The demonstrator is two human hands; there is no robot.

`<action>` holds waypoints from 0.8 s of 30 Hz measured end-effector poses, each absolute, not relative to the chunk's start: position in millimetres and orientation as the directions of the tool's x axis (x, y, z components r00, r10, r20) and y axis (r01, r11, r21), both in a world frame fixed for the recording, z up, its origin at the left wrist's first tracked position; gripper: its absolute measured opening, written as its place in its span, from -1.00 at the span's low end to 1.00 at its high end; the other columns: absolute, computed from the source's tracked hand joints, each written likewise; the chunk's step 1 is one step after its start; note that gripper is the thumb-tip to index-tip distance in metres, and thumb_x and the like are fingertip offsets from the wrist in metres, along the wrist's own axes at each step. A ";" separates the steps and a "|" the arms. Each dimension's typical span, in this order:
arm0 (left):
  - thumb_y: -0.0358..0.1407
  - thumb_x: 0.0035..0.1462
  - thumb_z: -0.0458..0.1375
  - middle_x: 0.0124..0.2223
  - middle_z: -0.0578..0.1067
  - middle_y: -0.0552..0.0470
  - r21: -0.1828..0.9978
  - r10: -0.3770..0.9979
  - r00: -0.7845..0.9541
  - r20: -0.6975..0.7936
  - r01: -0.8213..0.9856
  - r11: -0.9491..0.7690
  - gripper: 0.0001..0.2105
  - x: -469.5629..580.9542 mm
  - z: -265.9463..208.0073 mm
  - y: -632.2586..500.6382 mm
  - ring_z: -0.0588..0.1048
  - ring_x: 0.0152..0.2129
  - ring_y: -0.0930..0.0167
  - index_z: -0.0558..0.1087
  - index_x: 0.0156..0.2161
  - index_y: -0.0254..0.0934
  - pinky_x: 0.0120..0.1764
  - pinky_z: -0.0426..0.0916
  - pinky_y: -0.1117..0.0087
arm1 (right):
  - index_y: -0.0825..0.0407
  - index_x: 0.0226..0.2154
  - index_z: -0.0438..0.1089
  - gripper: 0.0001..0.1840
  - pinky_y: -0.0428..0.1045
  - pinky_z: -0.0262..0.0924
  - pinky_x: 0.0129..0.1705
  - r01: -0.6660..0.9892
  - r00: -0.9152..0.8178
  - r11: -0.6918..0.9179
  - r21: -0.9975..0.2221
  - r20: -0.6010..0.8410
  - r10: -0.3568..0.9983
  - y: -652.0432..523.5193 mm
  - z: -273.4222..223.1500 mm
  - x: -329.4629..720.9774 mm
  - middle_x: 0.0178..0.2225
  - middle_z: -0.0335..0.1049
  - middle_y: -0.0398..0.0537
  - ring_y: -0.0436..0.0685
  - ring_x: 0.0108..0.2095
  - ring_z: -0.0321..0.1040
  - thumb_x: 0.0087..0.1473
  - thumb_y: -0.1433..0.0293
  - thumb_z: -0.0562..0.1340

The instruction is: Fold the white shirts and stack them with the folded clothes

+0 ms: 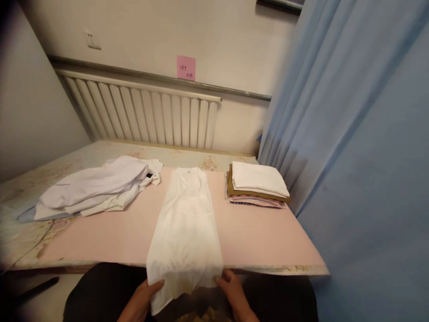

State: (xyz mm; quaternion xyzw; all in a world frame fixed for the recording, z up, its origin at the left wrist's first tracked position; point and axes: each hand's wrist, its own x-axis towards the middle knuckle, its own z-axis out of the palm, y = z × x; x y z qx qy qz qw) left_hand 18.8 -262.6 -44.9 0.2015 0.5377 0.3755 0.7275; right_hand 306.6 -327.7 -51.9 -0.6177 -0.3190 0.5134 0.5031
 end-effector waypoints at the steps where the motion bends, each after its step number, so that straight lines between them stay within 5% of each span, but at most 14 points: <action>1: -0.48 -0.10 0.27 -0.34 0.62 -0.16 0.697 0.760 0.142 -0.635 -0.319 0.642 -0.76 18.4 -47.0 -262.9 0.60 -0.35 0.18 0.51 -0.24 -0.40 -0.23 0.45 0.26 | 0.09 -0.29 0.52 -0.54 0.10 0.26 -0.12 -0.178 0.220 -0.293 -0.940 -0.328 0.919 -327.5 -51.6 303.9 -0.34 0.54 0.02 0.28 -0.23 0.45 -0.29 0.19 0.39; 7: -0.38 -0.16 0.34 -0.30 0.62 -0.17 0.663 0.740 0.202 -0.642 -0.339 0.667 -0.67 15.9 -43.7 -271.5 0.59 -0.29 0.12 0.50 -0.19 -0.38 -0.18 0.46 0.15 | 0.15 -0.28 0.52 -0.51 0.09 0.26 -0.18 -0.363 0.014 -0.293 -0.884 -0.320 0.947 -334.1 -41.2 292.6 -0.37 0.54 0.06 0.22 -0.34 0.46 -0.25 0.15 0.43; 13: -0.21 -0.14 0.37 -0.23 0.61 -0.22 0.590 0.703 0.295 -0.647 -0.390 0.707 -0.43 12.8 -15.6 -285.2 0.57 -0.24 0.07 0.41 0.01 -0.42 -0.16 0.46 0.10 | 0.13 -0.14 0.48 -0.48 0.18 0.28 -0.14 -0.498 -0.233 -0.429 -0.754 -0.360 0.903 -347.4 -15.1 276.9 -0.28 0.52 0.12 0.28 -0.25 0.47 -0.11 0.13 0.36; 24: -0.23 -0.14 0.36 -0.13 0.58 -0.24 0.608 0.730 0.453 -0.512 -0.409 0.681 -0.50 9.8 56.4 -299.1 0.51 -0.13 0.06 0.49 -0.06 -0.44 -0.08 0.40 0.14 | 0.09 -0.02 0.40 -0.40 0.14 0.29 -0.15 -0.569 -0.228 -0.324 -0.756 -0.234 0.945 -336.5 36.4 283.4 -0.22 0.50 0.14 0.29 -0.20 0.46 -0.08 0.13 0.36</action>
